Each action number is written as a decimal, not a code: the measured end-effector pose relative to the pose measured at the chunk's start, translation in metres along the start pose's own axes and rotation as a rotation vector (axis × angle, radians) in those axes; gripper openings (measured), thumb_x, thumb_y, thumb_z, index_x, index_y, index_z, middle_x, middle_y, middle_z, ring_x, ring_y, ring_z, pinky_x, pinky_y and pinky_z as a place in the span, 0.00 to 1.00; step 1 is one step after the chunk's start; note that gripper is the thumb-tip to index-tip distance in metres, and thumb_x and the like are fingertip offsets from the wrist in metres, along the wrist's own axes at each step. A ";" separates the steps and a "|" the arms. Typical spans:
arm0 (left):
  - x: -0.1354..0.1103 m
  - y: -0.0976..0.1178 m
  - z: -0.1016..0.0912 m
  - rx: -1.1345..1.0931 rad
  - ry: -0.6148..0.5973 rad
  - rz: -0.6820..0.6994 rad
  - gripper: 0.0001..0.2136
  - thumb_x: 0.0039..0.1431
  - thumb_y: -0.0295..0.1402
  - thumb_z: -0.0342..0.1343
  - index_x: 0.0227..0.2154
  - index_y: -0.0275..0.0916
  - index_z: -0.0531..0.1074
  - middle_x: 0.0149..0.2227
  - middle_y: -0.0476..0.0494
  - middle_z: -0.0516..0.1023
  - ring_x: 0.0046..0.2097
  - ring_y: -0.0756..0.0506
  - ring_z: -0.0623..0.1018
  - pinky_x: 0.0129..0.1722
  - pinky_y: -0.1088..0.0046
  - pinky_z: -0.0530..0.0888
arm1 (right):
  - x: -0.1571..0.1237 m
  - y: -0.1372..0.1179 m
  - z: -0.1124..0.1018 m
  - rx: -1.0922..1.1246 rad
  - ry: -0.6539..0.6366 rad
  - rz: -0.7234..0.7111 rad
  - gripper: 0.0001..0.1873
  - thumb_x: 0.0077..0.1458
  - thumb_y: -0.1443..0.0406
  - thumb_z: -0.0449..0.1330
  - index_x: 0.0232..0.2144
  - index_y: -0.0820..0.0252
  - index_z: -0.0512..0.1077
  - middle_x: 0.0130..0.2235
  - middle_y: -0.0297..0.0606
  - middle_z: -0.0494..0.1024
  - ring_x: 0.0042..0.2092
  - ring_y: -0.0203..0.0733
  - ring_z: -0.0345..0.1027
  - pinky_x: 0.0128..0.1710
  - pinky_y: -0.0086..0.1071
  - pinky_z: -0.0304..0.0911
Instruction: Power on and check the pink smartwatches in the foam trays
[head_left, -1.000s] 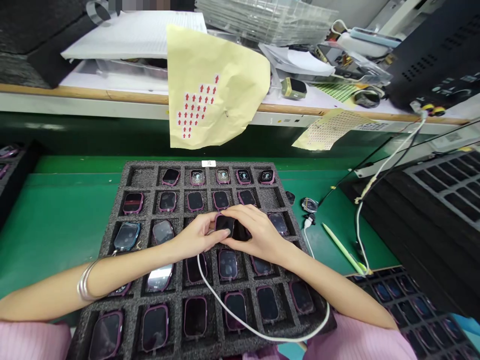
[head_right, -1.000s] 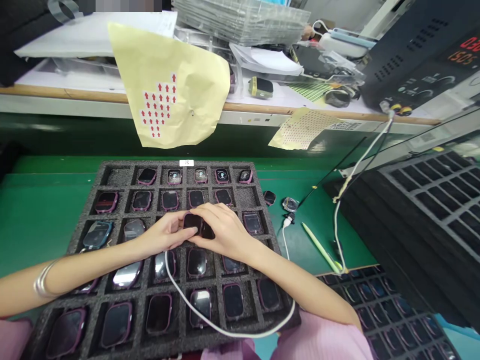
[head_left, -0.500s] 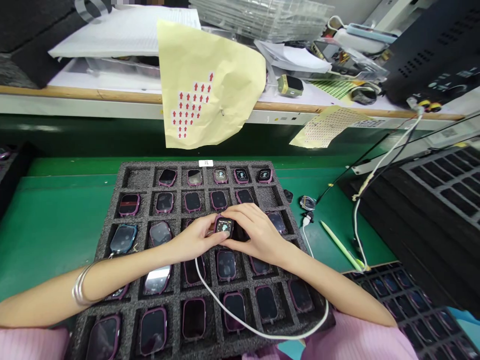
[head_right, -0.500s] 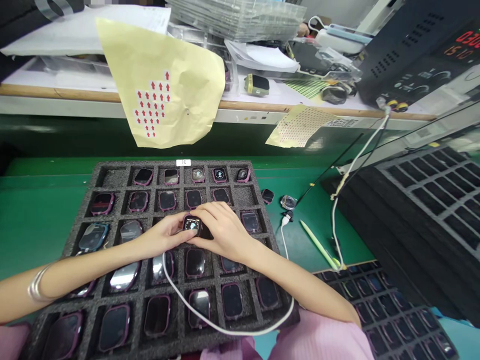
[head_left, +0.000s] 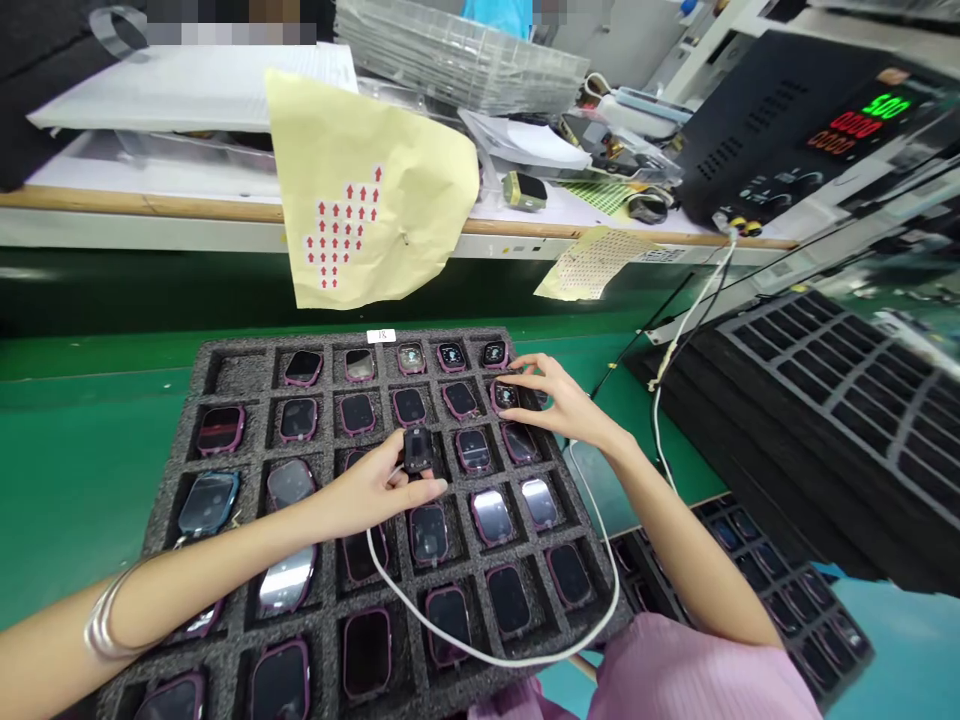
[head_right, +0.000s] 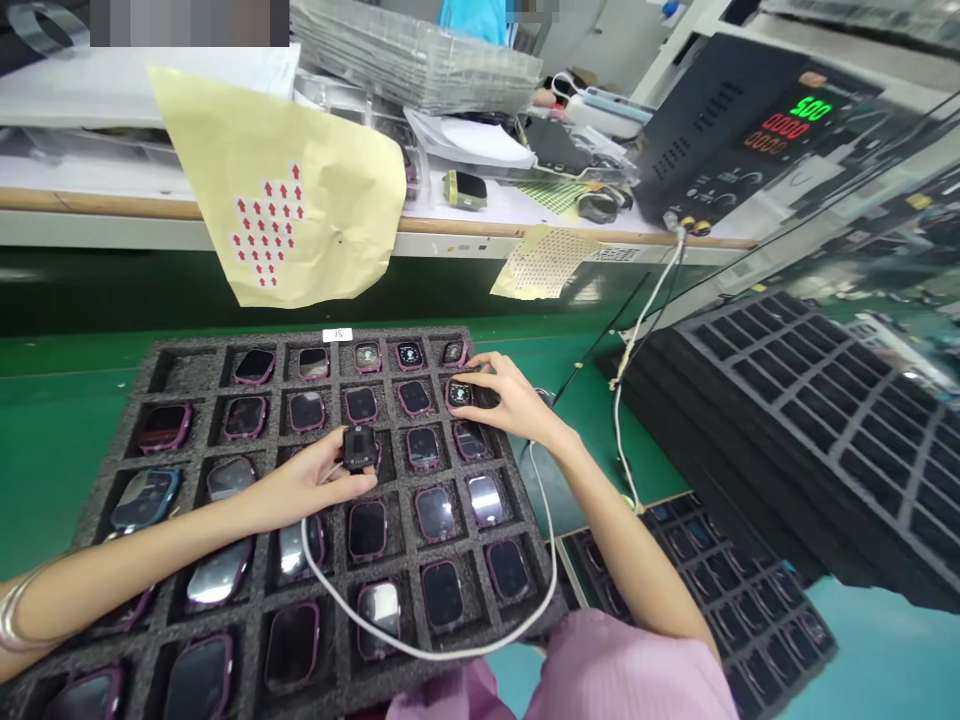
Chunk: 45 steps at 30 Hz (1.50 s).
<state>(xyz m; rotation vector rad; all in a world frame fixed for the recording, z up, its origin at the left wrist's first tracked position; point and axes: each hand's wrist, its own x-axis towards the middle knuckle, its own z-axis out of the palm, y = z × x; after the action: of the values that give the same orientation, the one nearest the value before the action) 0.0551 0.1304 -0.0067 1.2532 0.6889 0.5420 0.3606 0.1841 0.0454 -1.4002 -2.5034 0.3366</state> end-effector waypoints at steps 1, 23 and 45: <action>0.000 0.000 0.000 -0.007 0.002 -0.001 0.23 0.56 0.42 0.59 0.51 0.38 0.61 0.39 0.43 0.72 0.43 0.44 0.72 0.43 0.67 0.70 | 0.001 0.000 -0.001 -0.053 -0.029 -0.005 0.23 0.53 0.55 0.64 0.50 0.56 0.72 0.50 0.47 0.66 0.52 0.55 0.62 0.51 0.49 0.60; 0.003 0.017 -0.003 -0.096 -0.010 -0.097 0.19 0.52 0.33 0.61 0.44 0.35 0.63 0.42 0.42 0.72 0.22 0.58 0.64 0.19 0.80 0.61 | 0.047 -0.068 0.003 0.058 -0.094 -0.258 0.20 0.55 0.58 0.63 0.47 0.62 0.68 0.56 0.51 0.63 0.58 0.55 0.57 0.54 0.50 0.59; 0.002 0.014 0.000 -0.033 0.164 0.074 0.11 0.56 0.36 0.57 0.38 0.32 0.70 0.30 0.48 0.73 0.31 0.50 0.70 0.30 0.75 0.67 | 0.022 -0.106 0.060 0.243 0.148 -0.355 0.26 0.54 0.56 0.64 0.50 0.61 0.65 0.44 0.45 0.76 0.45 0.49 0.70 0.46 0.43 0.65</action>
<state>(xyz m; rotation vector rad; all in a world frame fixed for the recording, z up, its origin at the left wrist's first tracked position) 0.0559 0.1351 0.0068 1.2161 0.7691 0.7207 0.2448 0.1441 0.0250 -0.8384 -2.4300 0.4292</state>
